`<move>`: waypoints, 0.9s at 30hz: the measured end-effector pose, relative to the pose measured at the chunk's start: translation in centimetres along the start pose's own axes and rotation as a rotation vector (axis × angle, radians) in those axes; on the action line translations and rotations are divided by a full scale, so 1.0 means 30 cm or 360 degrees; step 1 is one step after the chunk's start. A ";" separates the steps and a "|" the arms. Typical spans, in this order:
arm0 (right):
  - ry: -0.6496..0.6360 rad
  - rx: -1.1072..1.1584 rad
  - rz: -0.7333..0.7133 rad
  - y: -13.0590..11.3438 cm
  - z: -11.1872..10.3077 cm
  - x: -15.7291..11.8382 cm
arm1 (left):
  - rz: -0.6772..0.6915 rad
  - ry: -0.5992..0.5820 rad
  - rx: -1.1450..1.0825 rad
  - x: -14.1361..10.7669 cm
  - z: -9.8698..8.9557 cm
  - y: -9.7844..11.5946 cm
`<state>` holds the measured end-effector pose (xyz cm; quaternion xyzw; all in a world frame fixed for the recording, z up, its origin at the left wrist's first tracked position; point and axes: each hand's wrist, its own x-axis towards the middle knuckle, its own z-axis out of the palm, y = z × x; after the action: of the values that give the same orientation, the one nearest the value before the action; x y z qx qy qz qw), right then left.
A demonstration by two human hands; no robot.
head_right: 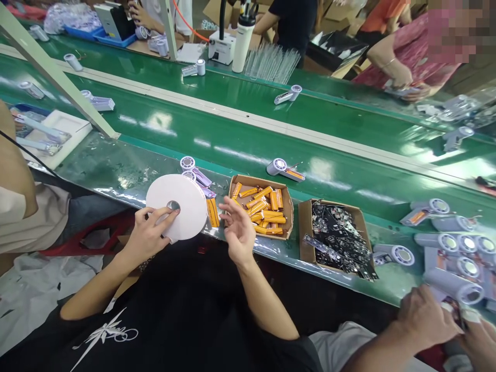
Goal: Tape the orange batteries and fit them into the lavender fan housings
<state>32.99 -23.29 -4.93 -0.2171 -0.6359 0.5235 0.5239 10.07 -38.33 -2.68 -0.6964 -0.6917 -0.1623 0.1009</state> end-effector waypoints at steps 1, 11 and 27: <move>-0.0040 0.0078 0.0222 -0.008 -0.007 0.010 | -0.0017 0.0004 0.0033 0.001 -0.003 0.000; -0.0134 0.0115 0.0923 -0.006 -0.015 0.114 | -0.0013 0.0215 0.0335 0.027 0.001 0.034; 0.0391 0.0300 0.0320 -0.023 -0.157 0.123 | -0.0701 -0.0404 0.0016 -0.096 0.040 -0.371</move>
<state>36.06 -18.42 -3.14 -0.2919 -0.4903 0.6000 0.5607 -0.90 -40.33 -5.80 -0.5432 -0.8347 -0.0884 -0.0211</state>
